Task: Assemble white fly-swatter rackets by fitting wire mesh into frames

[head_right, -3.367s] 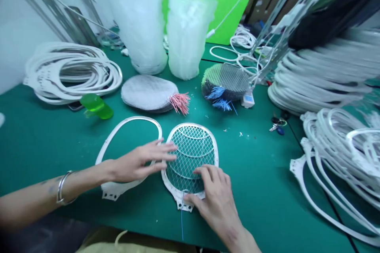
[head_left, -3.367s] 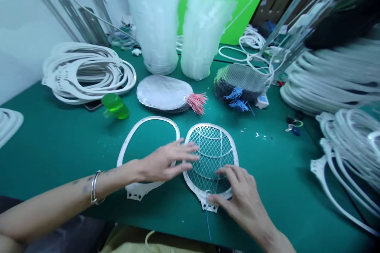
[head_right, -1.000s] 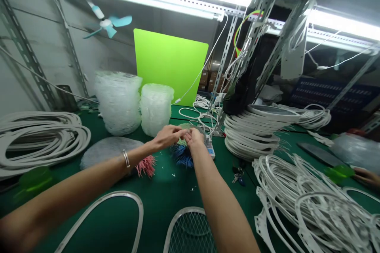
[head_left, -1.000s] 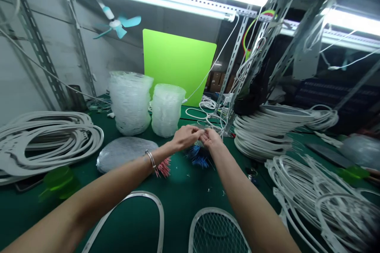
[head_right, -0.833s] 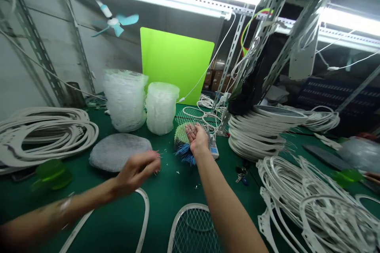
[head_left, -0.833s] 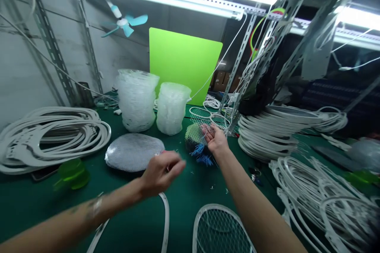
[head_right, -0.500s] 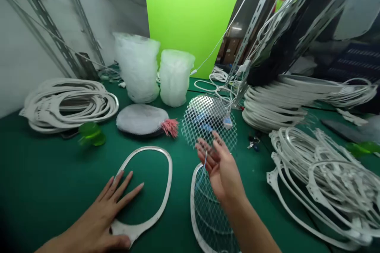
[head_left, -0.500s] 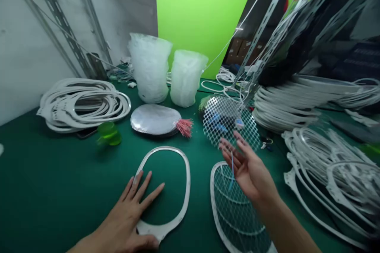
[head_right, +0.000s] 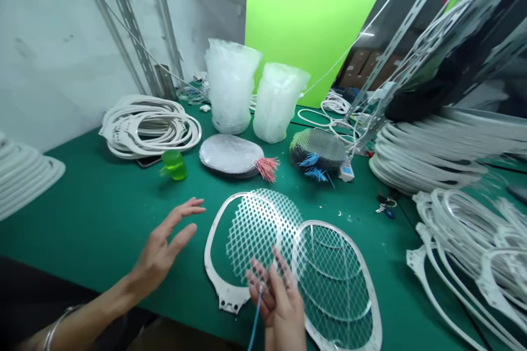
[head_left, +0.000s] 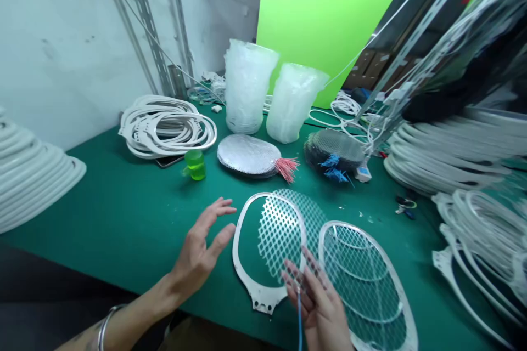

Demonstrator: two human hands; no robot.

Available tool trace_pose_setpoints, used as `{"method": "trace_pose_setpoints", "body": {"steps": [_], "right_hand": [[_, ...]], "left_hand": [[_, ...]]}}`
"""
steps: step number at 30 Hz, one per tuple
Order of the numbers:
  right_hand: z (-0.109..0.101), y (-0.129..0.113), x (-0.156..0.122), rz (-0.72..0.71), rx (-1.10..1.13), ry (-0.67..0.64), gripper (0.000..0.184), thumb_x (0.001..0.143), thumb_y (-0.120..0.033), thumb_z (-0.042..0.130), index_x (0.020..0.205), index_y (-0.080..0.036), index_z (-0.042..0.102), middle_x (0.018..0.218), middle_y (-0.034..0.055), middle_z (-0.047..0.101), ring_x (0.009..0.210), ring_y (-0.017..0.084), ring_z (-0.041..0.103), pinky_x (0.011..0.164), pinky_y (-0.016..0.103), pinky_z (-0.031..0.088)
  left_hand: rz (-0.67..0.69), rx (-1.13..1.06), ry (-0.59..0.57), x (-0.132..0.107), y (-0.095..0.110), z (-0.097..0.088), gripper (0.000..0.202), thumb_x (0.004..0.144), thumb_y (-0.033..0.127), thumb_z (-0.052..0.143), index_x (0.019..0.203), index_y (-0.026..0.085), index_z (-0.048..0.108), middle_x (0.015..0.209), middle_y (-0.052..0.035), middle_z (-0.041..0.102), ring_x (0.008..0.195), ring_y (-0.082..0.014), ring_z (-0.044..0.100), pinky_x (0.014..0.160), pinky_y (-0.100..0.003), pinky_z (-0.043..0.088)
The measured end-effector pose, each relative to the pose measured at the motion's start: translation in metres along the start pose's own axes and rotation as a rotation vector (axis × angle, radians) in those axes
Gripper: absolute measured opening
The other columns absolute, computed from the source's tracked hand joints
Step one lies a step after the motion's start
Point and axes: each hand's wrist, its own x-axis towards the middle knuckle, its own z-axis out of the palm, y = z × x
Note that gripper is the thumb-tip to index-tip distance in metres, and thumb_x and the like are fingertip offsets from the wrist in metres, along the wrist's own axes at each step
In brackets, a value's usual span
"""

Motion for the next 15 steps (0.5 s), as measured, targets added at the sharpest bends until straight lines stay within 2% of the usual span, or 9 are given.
{"method": "trace_pose_setpoints", "body": {"steps": [2,5,11,15], "right_hand": [[0.016,0.013,-0.002,0.023,0.001,-0.021,0.091,0.063,-0.047,0.082,0.140,-0.023,0.040,0.100,0.0080,0.075,0.093,0.026,0.070,0.076,0.033,0.057],[0.032,0.027,-0.004,0.040,0.003,-0.016,0.089,0.065,-0.049,0.080,0.140,-0.022,0.040,0.099,0.0077,0.075,0.091,0.025,0.071,0.076,0.032,0.057],[0.031,0.034,0.003,0.062,0.018,0.011,0.091,0.065,-0.043,0.082,0.140,-0.019,0.036,0.095,0.0071,0.075,0.087,0.023,0.072,0.074,0.031,0.059],[0.031,0.032,0.010,0.089,0.022,0.040,0.088,0.064,-0.043,0.083,0.137,-0.018,0.039,0.095,0.0071,0.075,0.088,0.025,0.072,0.072,0.031,0.060]], "left_hand": [[-0.026,-0.088,0.077,0.003,-0.001,-0.008,0.031,0.095,0.045,0.046,0.117,0.027,0.059,0.140,-0.0045,0.050,0.134,-0.0273,0.042,0.106,-0.045,0.042],[0.001,-0.082,0.064,0.004,-0.007,-0.008,0.025,0.094,0.043,0.049,0.108,0.026,0.061,0.136,-0.0037,0.052,0.132,-0.0264,0.044,0.106,-0.044,0.041],[0.023,-0.037,0.045,0.005,-0.026,-0.004,0.025,0.093,0.042,0.049,0.101,0.024,0.064,0.127,-0.0051,0.060,0.129,-0.0275,0.047,0.105,-0.048,0.042],[0.032,-0.062,0.009,0.009,-0.029,-0.003,0.024,0.093,0.042,0.051,0.098,0.023,0.064,0.121,-0.0060,0.063,0.127,-0.0277,0.049,0.103,-0.047,0.044]]}}
